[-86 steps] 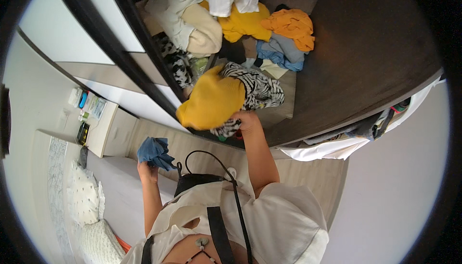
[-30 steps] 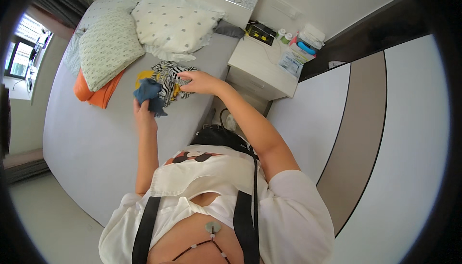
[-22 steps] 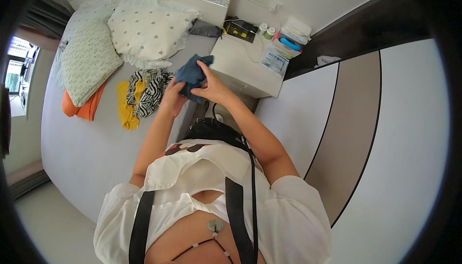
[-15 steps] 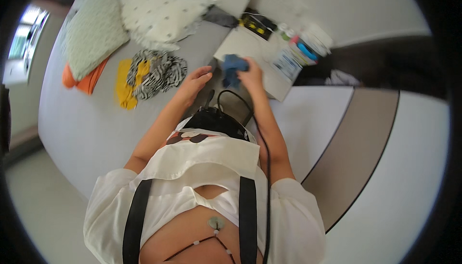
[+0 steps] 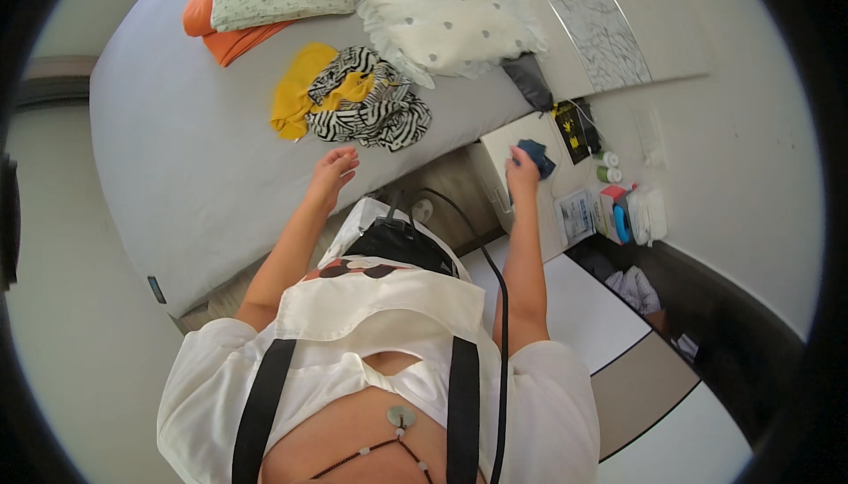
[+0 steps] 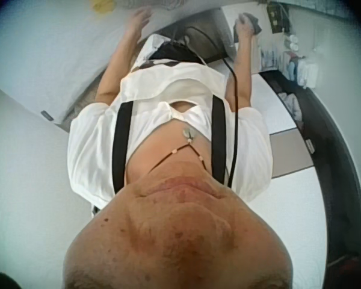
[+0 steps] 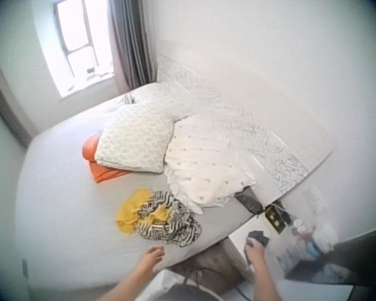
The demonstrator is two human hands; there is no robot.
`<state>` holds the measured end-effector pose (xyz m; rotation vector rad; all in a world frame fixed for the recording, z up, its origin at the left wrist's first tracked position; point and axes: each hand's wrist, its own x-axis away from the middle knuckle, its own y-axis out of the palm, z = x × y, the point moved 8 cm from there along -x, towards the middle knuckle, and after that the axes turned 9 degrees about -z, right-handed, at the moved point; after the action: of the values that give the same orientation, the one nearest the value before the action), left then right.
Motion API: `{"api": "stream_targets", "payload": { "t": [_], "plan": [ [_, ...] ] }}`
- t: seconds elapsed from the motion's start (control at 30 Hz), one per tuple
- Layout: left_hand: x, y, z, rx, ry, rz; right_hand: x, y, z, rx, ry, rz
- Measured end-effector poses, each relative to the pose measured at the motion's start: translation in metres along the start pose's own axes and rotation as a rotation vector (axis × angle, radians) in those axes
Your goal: The person takes a shirt from a closet shelf, spreads it out on a bed, folds the sides inward, folds it in half, and places it back onto a shelf inside the closet.
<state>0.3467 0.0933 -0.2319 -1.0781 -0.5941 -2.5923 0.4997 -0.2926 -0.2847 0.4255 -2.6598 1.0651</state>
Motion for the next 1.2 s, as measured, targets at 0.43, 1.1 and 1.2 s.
{"api": "stream_targets", "payload": {
  "t": [0.43, 1.1, 1.2],
  "plan": [
    [-0.002, -0.111, 0.048, -0.08, 0.103, 0.152, -0.072, 0.23, -0.193, 0.722, -0.14, -0.648],
    [-0.024, 0.001, 0.134, -1.06, 0.464, 0.014, -0.051, 0.087, -0.44, -0.378, -0.422, -1.069],
    [-0.035, -0.003, 0.121, -1.191, 0.46, 0.122, -0.095, 0.005, -0.411, -0.815, -0.399, -0.773]
  ]
}}
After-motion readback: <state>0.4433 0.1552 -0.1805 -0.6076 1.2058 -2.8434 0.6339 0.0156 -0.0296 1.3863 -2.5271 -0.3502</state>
